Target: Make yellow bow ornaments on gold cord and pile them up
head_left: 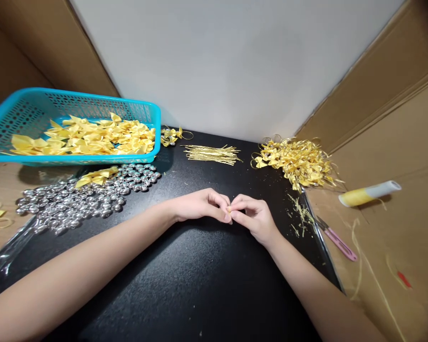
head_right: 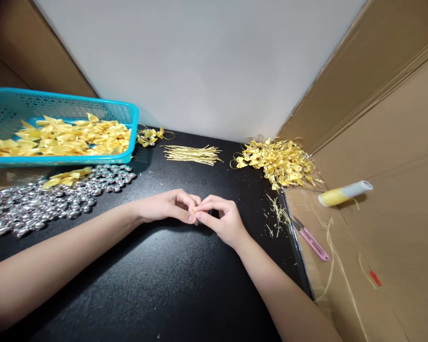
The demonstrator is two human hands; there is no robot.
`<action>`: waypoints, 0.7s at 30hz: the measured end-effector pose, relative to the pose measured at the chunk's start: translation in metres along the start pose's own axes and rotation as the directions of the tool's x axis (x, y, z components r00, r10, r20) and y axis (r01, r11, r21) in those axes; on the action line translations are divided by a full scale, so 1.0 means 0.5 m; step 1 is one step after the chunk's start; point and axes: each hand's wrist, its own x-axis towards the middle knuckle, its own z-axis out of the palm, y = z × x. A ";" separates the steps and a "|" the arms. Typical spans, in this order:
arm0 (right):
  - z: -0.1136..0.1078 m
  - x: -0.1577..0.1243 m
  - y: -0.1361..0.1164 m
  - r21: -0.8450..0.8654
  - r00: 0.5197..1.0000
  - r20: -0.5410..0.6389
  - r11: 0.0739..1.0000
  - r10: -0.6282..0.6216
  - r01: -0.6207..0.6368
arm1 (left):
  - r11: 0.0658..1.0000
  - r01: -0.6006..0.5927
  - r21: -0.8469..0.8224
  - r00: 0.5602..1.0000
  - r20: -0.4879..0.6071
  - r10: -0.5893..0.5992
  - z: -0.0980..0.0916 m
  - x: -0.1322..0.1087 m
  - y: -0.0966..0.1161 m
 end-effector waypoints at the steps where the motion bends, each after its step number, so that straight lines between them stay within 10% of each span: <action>1: 0.000 0.001 0.000 0.013 1.000 0.007 1.000 0.010 -0.010 | 1.000 0.007 -0.012 1.000 0.003 -0.006 0.000 0.000 0.000; 21: 0.010 -0.010 0.001 0.091 0.997 -0.053 0.993 -0.064 0.069 | 0.967 0.128 -0.221 0.990 0.088 -0.111 0.002 0.003 -0.014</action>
